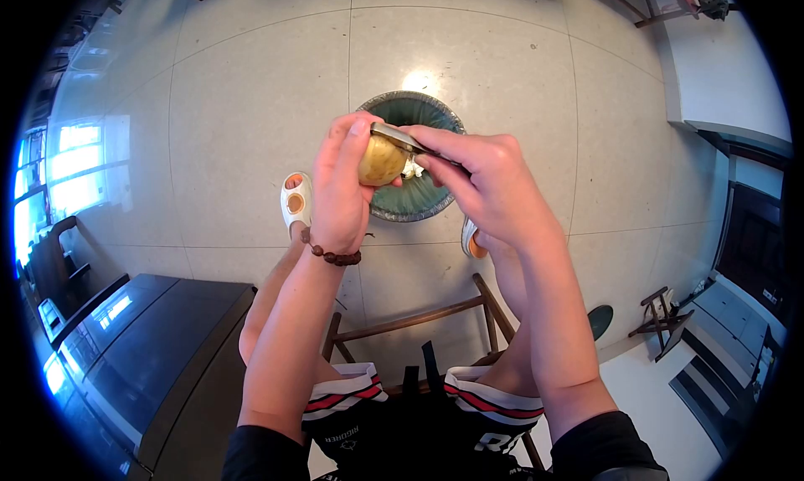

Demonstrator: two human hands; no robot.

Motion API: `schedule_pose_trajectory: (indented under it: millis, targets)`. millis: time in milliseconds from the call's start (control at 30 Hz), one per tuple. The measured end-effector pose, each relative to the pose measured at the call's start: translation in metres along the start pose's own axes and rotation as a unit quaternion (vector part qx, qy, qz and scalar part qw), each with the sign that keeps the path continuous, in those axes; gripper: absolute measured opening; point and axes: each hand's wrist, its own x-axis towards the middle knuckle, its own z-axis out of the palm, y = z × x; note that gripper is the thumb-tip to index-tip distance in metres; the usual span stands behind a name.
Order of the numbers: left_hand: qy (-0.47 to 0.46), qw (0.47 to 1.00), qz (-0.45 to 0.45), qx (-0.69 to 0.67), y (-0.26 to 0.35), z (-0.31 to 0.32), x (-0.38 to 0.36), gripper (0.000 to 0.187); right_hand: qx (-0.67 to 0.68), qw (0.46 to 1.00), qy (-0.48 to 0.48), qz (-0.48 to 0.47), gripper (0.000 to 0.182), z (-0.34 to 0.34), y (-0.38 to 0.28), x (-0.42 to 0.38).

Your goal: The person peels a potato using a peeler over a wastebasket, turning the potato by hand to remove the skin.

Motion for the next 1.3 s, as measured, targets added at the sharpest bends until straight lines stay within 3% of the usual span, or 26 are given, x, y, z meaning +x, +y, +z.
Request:
schedule_pose_trajectory:
  millis: [500, 567, 800, 900, 1067, 1300]
  targets:
    - [0.017, 0.999, 0.043, -0.017, -0.001, -0.003, 0.001, 0.024, -0.004, 1.0, -0.002, -0.02, 0.032, 0.004, 0.002, -0.001]
    - [0.047, 0.996, 0.05, -0.053, 0.0, -0.001, 0.001, 0.014, -0.001, 0.999, 0.002, -0.034, 0.034, 0.006, 0.003, -0.001]
    - [0.026, 0.995, 0.048, -0.083, -0.004, -0.008, 0.003, 0.014, -0.004, 1.0, -0.012, -0.028, 0.034, 0.004, 0.004, -0.003]
    - [0.02, 0.995, 0.06, -0.071, -0.003, -0.006, 0.003, 0.016, 0.007, 1.0, -0.011, -0.024, 0.034, 0.003, 0.002, -0.002]
    - [0.014, 1.0, 0.003, 0.009, 0.004, 0.01, -0.001, 0.046, 0.001, 1.0, 0.0, -0.021, 0.035, -0.001, 0.005, -0.004]
    - [0.004, 0.998, 0.051, 0.035, -0.004, 0.001, 0.0, 0.046, 0.005, 1.0, -0.017, -0.013, 0.036, 0.001, 0.004, -0.004]
